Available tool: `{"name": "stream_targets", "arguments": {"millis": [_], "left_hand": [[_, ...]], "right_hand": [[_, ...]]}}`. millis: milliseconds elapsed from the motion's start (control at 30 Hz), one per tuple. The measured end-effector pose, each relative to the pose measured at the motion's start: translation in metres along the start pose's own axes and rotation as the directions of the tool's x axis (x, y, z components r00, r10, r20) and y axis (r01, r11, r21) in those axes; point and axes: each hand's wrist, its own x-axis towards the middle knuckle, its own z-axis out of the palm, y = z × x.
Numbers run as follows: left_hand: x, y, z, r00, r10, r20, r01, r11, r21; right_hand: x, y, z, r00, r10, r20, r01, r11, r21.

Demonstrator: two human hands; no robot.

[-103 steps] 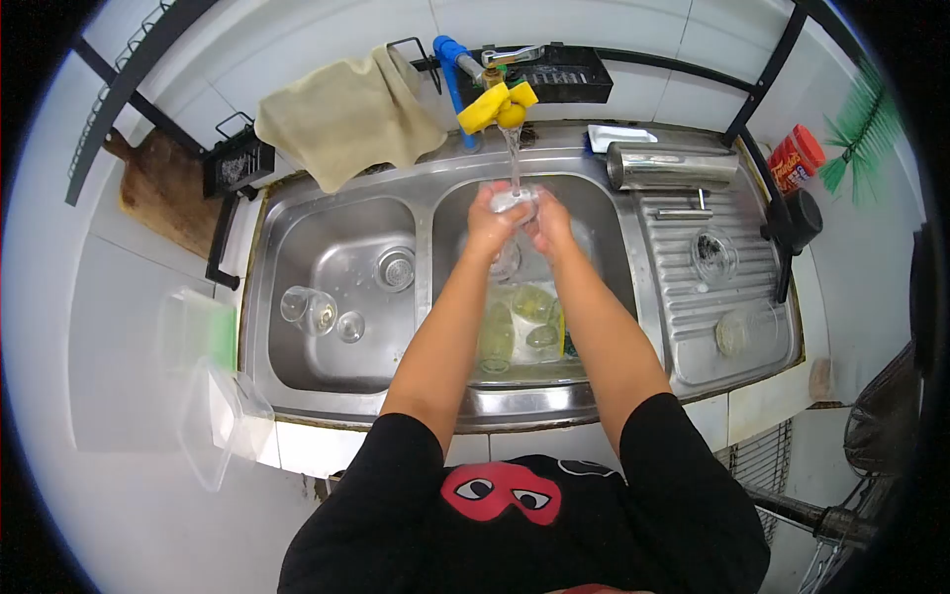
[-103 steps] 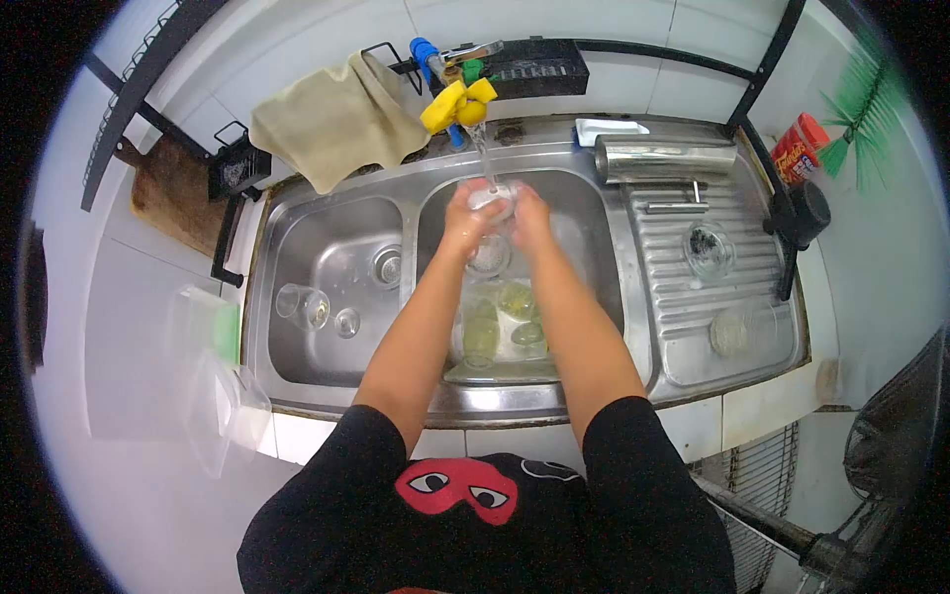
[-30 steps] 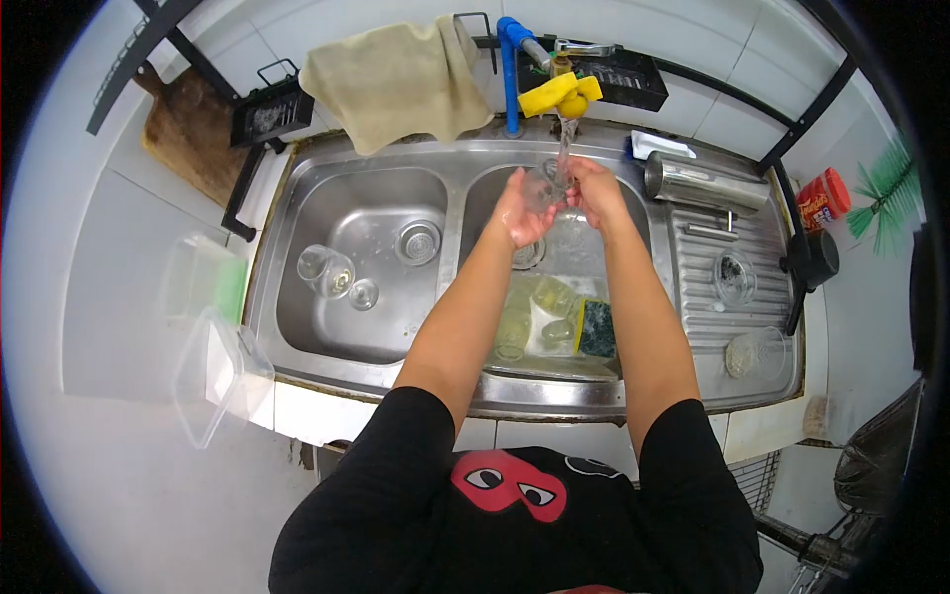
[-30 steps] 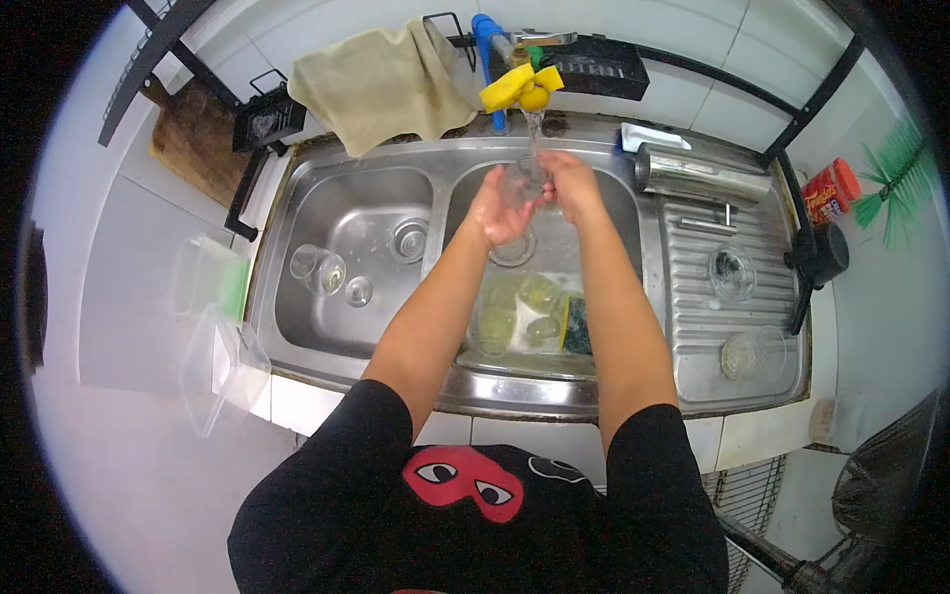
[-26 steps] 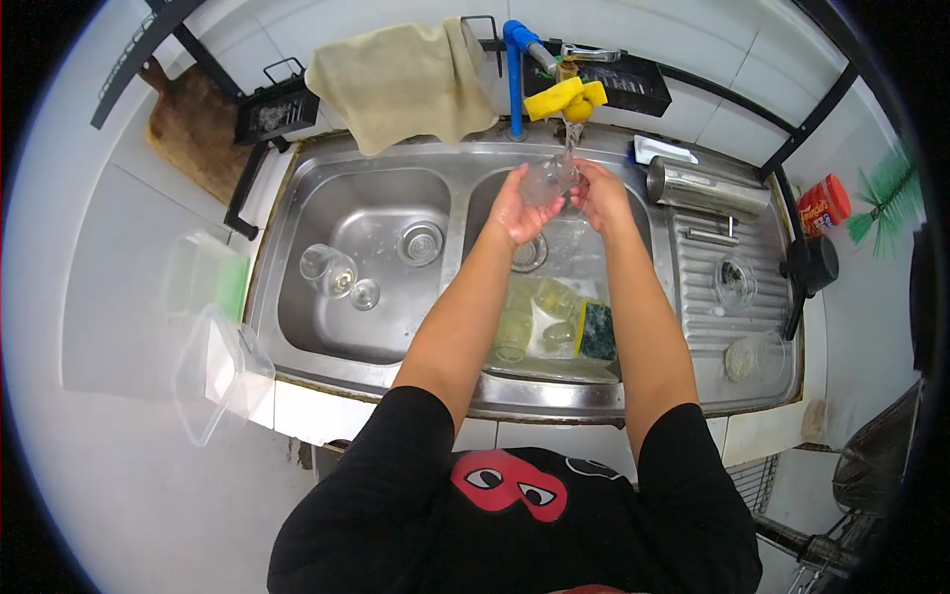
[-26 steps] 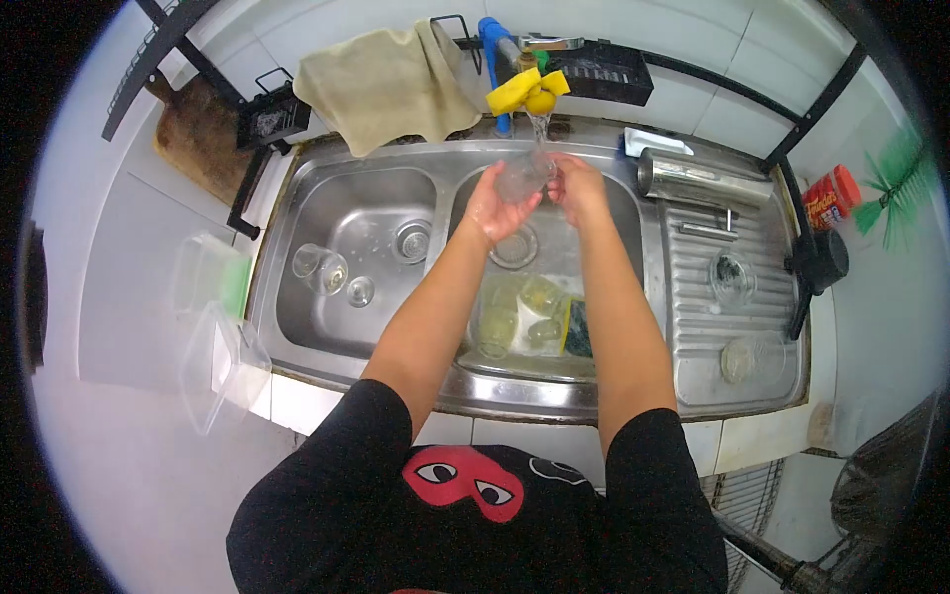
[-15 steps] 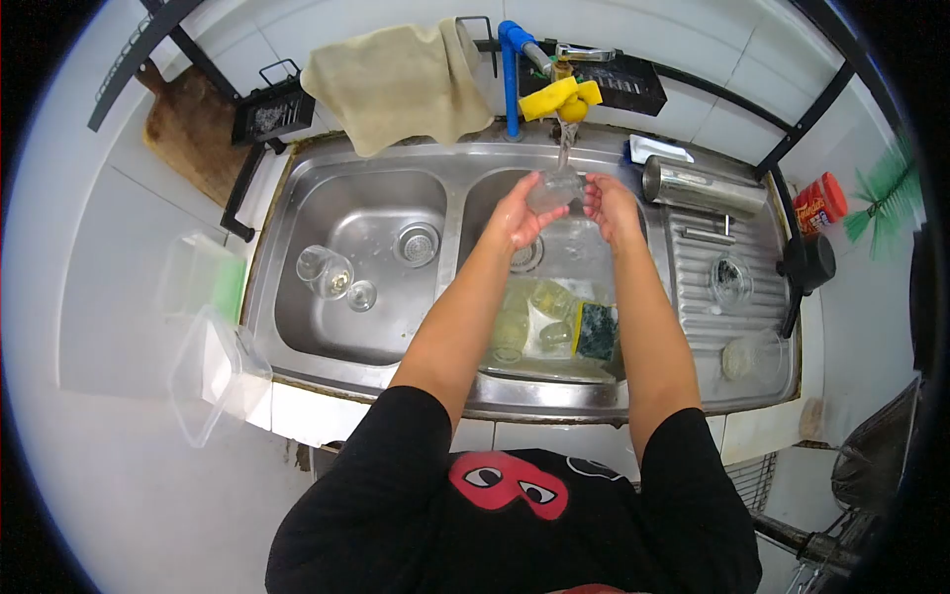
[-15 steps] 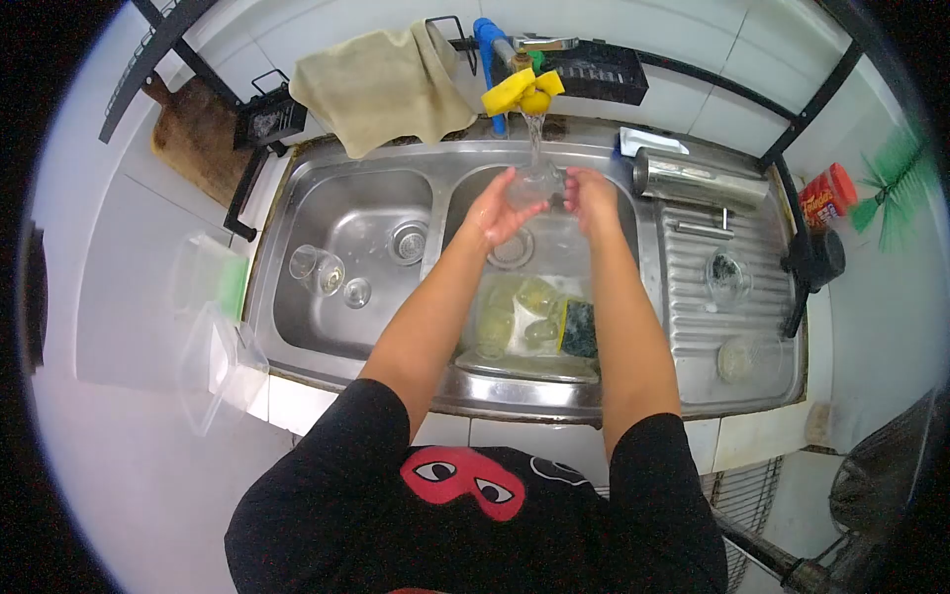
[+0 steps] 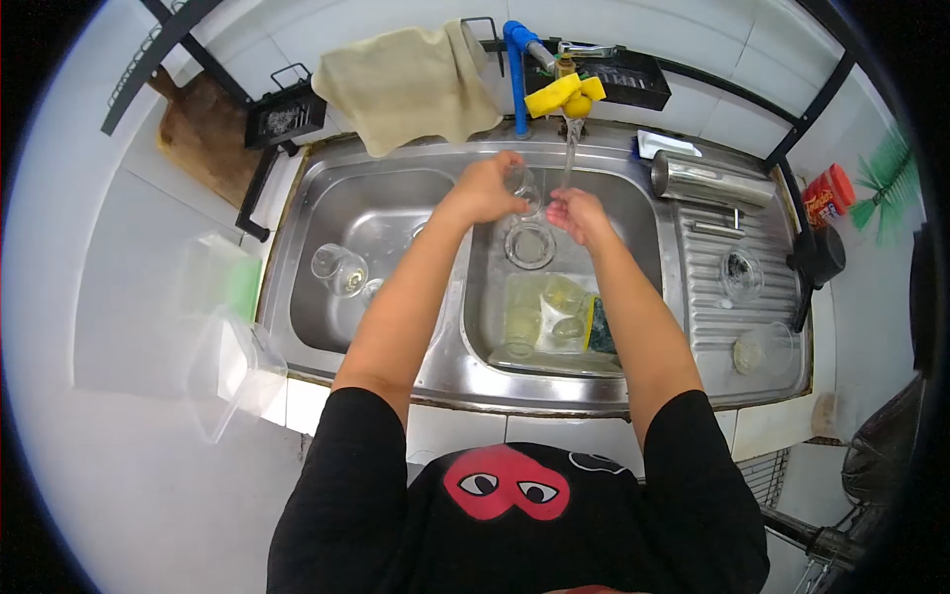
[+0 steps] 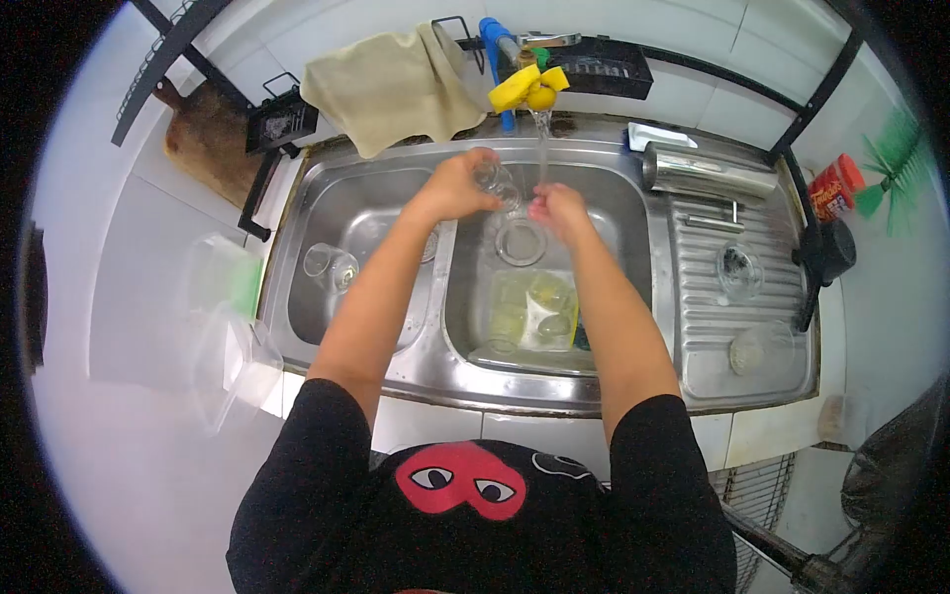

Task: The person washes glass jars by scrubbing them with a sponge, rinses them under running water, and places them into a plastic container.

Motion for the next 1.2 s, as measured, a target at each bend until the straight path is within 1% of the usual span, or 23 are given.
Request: {"name": "stream_targets", "arguments": {"millis": [67, 100, 167, 200, 233, 267, 300, 333, 367, 400, 467, 500, 567, 633, 667, 700, 733, 767, 800, 867, 933, 1100, 1200], "left_hand": [[-0.013, 0.011, -0.018, 1.000, 0.002, -0.008, -0.001, 0.999, 0.054], [-0.016, 0.009, -0.020, 0.997, 0.070, -0.032, -0.067, 0.995, 0.077], [-0.023, 0.003, -0.017, 0.982, 0.159, -0.102, -0.143, 0.979, 0.147], [-0.022, -0.007, -0.008, 0.971, 0.238, -0.025, -0.222, 0.934, 0.280], [-0.025, -0.016, 0.006, 0.966, 0.257, 0.007, -0.239, 0.888, 0.394], [-0.040, -0.005, 0.002, 0.987, 0.161, 0.014, -0.158, 0.939, 0.305], [-0.042, -0.014, 0.011, 0.982, 0.187, -0.004, -0.177, 0.934, 0.311], [-0.047, -0.016, 0.018, 0.991, 0.115, 0.070, -0.134, 0.886, 0.443], [-0.051, -0.024, 0.025, 0.994, 0.084, 0.064, -0.104, 0.894, 0.436], [-0.060, -0.030, 0.029, 0.996, 0.064, 0.067, -0.087, 0.904, 0.419], [-0.079, -0.030, 0.018, 0.999, 0.007, -0.043, 0.008, 0.941, 0.338], [-0.085, -0.027, 0.009, 0.996, -0.016, -0.088, 0.041, 0.955, 0.294], [-0.111, -0.018, -0.026, 0.962, -0.022, -0.274, 0.084, 0.973, 0.214], [-0.155, -0.006, -0.079, 0.904, -0.044, -0.425, 0.117, 0.982, 0.147], [-0.179, -0.007, -0.103, 0.842, -0.024, -0.539, 0.146, 0.972, 0.186], [-0.206, -0.010, -0.132, 0.810, 0.016, -0.586, 0.169, 0.951, 0.260], [-0.229, -0.016, -0.154, 0.754, -0.029, -0.656, 0.259, 0.931, 0.256], [-0.255, -0.008, -0.178, 0.709, -0.160, -0.687, 0.431, 0.869, 0.242], [-0.277, -0.011, -0.198, 0.664, -0.255, -0.703, 0.545, 0.809, 0.221], [-0.317, -0.033, -0.223, 0.593, -0.348, -0.726, 0.699, 0.671, 0.248], [-0.342, -0.063, -0.237, 0.528, -0.551, -0.646, 0.814, 0.546, 0.199], [-0.367, -0.156, -0.226, 0.556, -0.730, -0.398, 0.830, 0.514, 0.217], [-0.379, -0.212, -0.205, 0.653, -0.604, -0.457, 0.747, 0.613, 0.258]], "right_hand": [[0.003, -0.009, 0.007, 1.000, 0.016, -0.006, -0.016, 1.000, -0.017], [0.006, -0.011, 0.014, 1.000, 0.028, 0.003, -0.028, 0.999, -0.030], [0.021, -0.014, 0.005, 0.989, -0.039, 0.142, 0.040, 0.999, -0.001], [0.010, -0.022, 0.011, 0.991, -0.049, 0.122, 0.055, 0.997, -0.050], [0.002, -0.024, 0.013, 0.993, -0.053, 0.109, 0.072, 0.981, -0.182], [0.000, -0.025, 0.013, 0.996, -0.007, 0.085, 0.037, 0.930, -0.365], [-0.004, -0.020, 0.015, 0.998, -0.057, 0.013, 0.056, 0.868, -0.493], [0.010, -0.009, 0.003, 0.997, -0.079, 0.028, 0.079, 0.788, -0.611], [0.015, -0.006, -0.002, 0.994, -0.050, 0.096, 0.105, 0.657, -0.746], [0.010, 0.002, -0.004, 0.996, -0.080, 0.042, 0.083, 0.610, -0.788], [0.016, 0.017, -0.017, 0.994, -0.107, -0.035, 0.040, 0.626, -0.779], [0.017, 0.018, -0.020, 0.997, -0.071, -0.040, 0.022, 0.701, -0.712], [0.017, 0.020, -0.027, 0.998, 0.009, -0.055, -0.038, 0.830, -0.557], [0.017, 0.018, -0.036, 0.998, 0.045, -0.033, -0.056, 0.814, -0.578], [0.016, 0.017, -0.039, 0.998, 0.063, -0.024, -0.065, 0.806, -0.589], [0.013, 0.017, -0.041, 0.998, 0.063, -0.022, -0.065, 0.809, -0.584], [0.011, 0.015, -0.042, 0.998, 0.063, -0.022, -0.064, 0.812, -0.579], [0.008, 0.015, -0.043, 0.998, 0.063, -0.022, -0.064, 0.816, -0.575], [0.008, 0.017, -0.044, 0.998, 0.057, -0.029, -0.063, 0.820, -0.569], [0.007, 0.021, -0.052, 0.998, 0.045, -0.050, -0.065, 0.829, -0.556], [0.005, 0.027, -0.054, 0.998, 0.037, -0.041, -0.054, 0.814, -0.578], [0.002, 0.036, -0.051, 1.000, 0.017, -0.013, -0.021, 0.782, -0.623], [-0.022, 0.026, -0.038, 0.998, -0.049, 0.029, 0.055, 0.713, -0.699]]}}
